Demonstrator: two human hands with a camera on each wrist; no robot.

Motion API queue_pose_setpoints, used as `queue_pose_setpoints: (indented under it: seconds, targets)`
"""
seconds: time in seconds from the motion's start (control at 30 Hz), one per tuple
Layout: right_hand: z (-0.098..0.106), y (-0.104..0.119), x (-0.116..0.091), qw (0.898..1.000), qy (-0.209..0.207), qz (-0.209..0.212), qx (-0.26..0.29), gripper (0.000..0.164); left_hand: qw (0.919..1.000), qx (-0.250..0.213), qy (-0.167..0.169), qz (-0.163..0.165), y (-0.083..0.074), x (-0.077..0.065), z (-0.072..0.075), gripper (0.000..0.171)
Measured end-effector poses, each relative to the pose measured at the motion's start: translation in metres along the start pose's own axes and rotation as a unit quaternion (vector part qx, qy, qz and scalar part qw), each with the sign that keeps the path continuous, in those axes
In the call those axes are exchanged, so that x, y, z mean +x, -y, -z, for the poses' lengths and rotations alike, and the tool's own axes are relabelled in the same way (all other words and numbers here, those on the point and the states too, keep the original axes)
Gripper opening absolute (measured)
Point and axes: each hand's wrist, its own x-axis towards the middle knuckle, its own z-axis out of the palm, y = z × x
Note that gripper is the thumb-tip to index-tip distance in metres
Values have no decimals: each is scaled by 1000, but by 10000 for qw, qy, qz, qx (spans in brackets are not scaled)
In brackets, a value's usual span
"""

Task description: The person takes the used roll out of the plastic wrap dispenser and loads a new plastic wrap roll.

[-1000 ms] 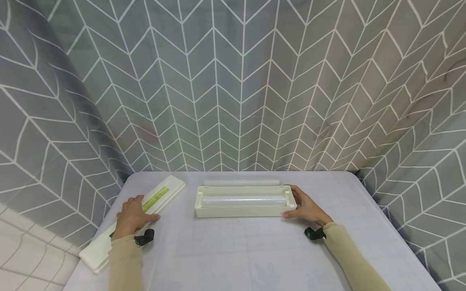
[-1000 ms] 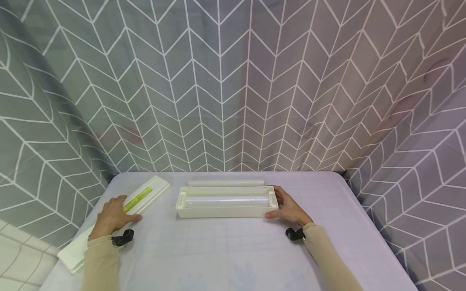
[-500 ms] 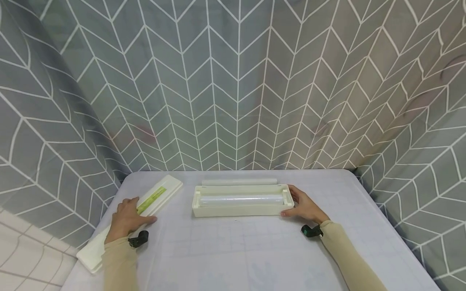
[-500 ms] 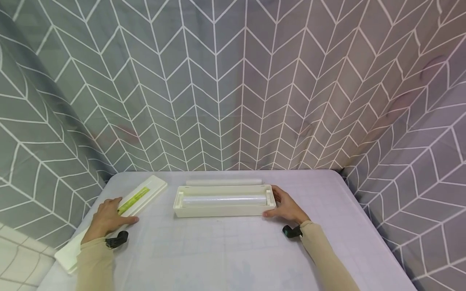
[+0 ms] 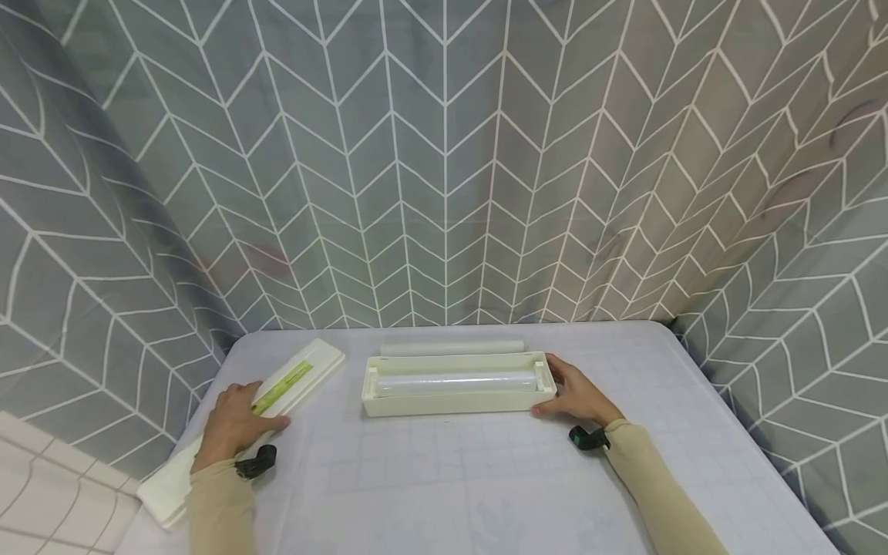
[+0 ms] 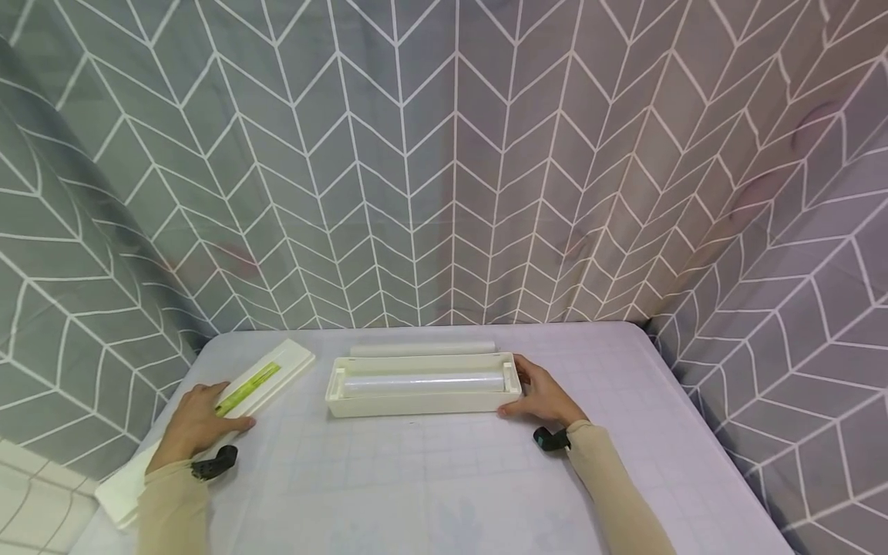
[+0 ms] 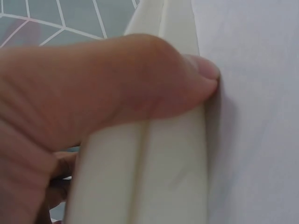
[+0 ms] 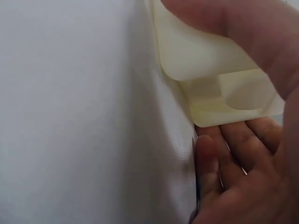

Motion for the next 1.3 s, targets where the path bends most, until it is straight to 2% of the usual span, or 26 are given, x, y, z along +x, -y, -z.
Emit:
queue_pose_setpoints:
  seconds: [0.27, 0.43, 0.73, 0.9, 1.07, 1.2, 1.3]
  targets:
    - [0, 2, -2, 9999, -43, 13, 135, 102, 9997, -3, -35, -255, 4, -4, 5, 98]
    - [0, 2, -1, 9996, -36, 51, 290, 101, 9989, 79, -197, -416, 6, -7, 12, 96]
    - [-1, 1, 1, 9993, -22, 38, 361, 101, 9962, -51, -442, -749, -6, -10, 23, 94]
    - [-1, 0, 1, 9993, -13, -24, 379, 103, 9921, -72, -729, -1016, -22, -11, 26, 91]
    - [-1, 2, 1, 9993, -36, -49, 359, 105, 9848, -207, -1021, -1389, -52, -12, 31, 87]
    - [0, 1, 1, 9993, -38, -79, 360, 104, 9800, -304, -1009, -1685, -83, -8, 36, 86]
    - [0, 0, 2, 9994, -29, -60, 337, 103, 9789, -337, -851, -1829, -105, 1, 38, 88]
